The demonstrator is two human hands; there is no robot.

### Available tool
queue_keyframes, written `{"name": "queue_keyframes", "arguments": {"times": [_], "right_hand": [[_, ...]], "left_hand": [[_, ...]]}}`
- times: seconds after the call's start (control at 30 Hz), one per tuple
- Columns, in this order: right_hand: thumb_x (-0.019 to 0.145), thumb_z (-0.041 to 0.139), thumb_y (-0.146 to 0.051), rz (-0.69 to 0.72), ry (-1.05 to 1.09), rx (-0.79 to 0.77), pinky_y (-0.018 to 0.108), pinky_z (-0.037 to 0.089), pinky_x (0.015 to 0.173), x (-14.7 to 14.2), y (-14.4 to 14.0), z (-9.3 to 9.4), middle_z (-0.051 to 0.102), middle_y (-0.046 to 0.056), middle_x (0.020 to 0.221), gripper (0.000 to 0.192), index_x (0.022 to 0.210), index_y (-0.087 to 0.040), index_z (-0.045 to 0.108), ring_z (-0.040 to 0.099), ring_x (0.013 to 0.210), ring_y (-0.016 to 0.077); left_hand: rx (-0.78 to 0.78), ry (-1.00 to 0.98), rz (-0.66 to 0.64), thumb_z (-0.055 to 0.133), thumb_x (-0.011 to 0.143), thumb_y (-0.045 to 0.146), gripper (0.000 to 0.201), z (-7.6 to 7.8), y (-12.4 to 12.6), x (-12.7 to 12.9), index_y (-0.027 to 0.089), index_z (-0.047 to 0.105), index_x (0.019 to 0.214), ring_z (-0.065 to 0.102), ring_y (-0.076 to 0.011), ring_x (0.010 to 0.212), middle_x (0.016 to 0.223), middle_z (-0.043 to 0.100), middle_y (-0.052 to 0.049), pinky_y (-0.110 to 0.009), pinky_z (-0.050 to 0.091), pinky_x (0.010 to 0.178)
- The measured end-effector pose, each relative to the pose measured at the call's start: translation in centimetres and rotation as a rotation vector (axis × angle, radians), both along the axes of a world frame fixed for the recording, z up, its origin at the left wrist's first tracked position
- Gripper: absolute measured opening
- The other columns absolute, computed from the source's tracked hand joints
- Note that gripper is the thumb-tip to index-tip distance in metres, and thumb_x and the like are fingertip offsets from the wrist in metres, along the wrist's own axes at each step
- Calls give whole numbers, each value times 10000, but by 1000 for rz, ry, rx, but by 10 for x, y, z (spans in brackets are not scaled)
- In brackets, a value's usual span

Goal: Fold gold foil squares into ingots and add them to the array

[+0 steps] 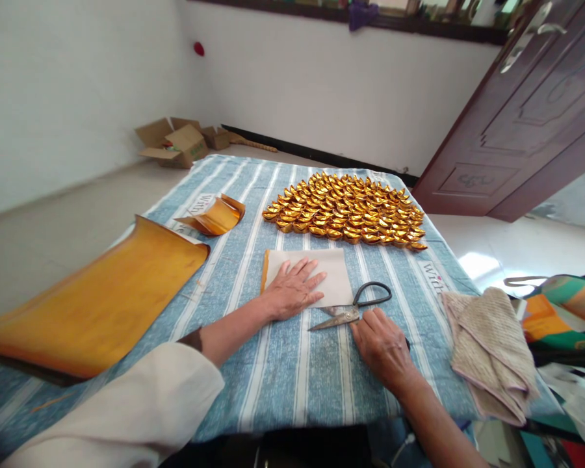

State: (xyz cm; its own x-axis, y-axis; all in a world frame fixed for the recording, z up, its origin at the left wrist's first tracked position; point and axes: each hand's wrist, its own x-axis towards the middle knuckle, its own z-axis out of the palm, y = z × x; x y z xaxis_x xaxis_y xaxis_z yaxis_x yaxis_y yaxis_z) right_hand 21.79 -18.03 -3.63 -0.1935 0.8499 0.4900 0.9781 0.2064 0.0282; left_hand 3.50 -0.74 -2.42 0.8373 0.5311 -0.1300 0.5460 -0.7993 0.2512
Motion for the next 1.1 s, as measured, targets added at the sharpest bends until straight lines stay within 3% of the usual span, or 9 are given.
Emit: {"name": "queue_keyframes", "arguments": {"times": [0.13, 0.4, 0.7, 0.93, 1.1], "right_hand": [[932, 471, -209, -25, 30, -21, 307, 331, 622, 3, -10, 0, 491, 22, 640, 319, 614, -209, 496, 463, 666, 168], [933, 453, -190, -25, 27, -26, 297, 313, 617, -14, 15, 6, 497, 21, 645, 343, 594, -197, 505, 463, 674, 161], [940, 453, -209, -6, 47, -22, 290, 310, 617, -15, -2, 4, 477, 18, 628, 357, 587, -195, 503, 440, 660, 160], [935, 454, -189, -15, 27, -9, 288, 310, 621, -29, 18, 6, 507, 25, 646, 348, 594, -194, 523, 455, 679, 163], [932, 450, -173, 19, 46, -25, 287, 319, 625, -33, 14, 6, 493, 22, 642, 344, 596, -196, 521, 456, 676, 162]], "left_hand": [[-17, 10, 0, 248, 937, 578, 577, 4, -1, 0, 307, 307, 1443, 40, -251, 1437, 1568, 128, -69, -575, 4, 1099], [-45, 35, -13, 231, 942, 570, 579, 6, 1, 2, 301, 296, 1451, 29, -266, 1436, 1570, 107, -76, -585, 14, 1097], [-28, 49, -14, 225, 940, 572, 587, 5, 0, 2, 301, 277, 1458, 14, -254, 1438, 1572, 92, -62, -575, 5, 1103], [-62, 64, -6, 207, 935, 587, 596, 10, 1, 3, 308, 275, 1457, -3, -253, 1438, 1574, 78, -47, -579, 5, 1104], [-78, 71, -28, 215, 934, 583, 605, 12, 1, 2, 292, 271, 1461, 7, -274, 1436, 1573, 74, -67, -601, 15, 1092]]}}
